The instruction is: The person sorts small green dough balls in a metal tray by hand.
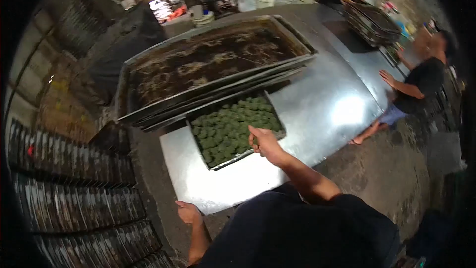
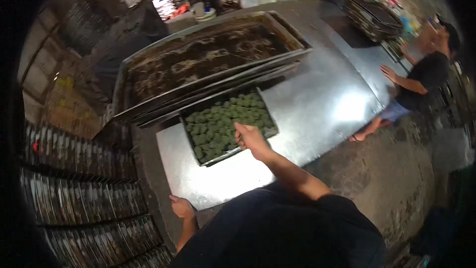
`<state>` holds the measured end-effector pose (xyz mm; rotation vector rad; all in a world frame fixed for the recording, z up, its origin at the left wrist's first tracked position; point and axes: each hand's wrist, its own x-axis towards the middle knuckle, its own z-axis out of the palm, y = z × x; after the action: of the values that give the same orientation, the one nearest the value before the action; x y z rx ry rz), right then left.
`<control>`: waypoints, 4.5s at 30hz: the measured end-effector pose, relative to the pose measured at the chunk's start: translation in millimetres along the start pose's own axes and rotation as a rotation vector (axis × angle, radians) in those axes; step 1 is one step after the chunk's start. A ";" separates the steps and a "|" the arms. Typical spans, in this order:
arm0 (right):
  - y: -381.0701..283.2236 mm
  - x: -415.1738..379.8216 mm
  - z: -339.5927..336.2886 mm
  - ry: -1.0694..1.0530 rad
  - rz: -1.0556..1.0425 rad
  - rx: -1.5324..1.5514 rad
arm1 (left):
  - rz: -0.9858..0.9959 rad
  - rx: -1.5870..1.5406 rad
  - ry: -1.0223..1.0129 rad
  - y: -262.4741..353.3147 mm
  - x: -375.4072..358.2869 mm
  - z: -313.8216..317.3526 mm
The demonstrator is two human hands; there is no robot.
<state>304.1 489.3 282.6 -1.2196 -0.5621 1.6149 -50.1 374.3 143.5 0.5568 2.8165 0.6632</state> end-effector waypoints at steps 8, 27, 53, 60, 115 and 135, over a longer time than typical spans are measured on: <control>3.0 13.9 -13.3 0.079 0.189 0.232 | 0.036 0.030 0.060 -7.4 6.4 17.6; 14.1 0.5 -19.2 0.072 0.139 -0.154 | -0.056 -0.017 0.008 12.9 -5.4 -7.2; 41.8 33.7 -12.1 -0.009 0.286 -0.286 | -0.045 -0.026 0.092 6.2 -4.0 -1.3; 56.1 41.2 44.9 -0.067 -0.398 -1.101 | -0.050 0.043 0.015 12.2 -9.0 -2.5; -9.1 31.0 -6.7 0.147 -0.043 -0.200 | 0.052 0.002 0.206 -14.6 2.4 21.3; 45.9 60.9 -10.3 0.145 -0.294 -1.039 | 0.001 0.014 0.027 0.0 -3.0 2.3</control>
<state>293.8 523.7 214.6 -1.8456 -1.5086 0.9390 -46.7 374.0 141.8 0.5552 2.8486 0.6564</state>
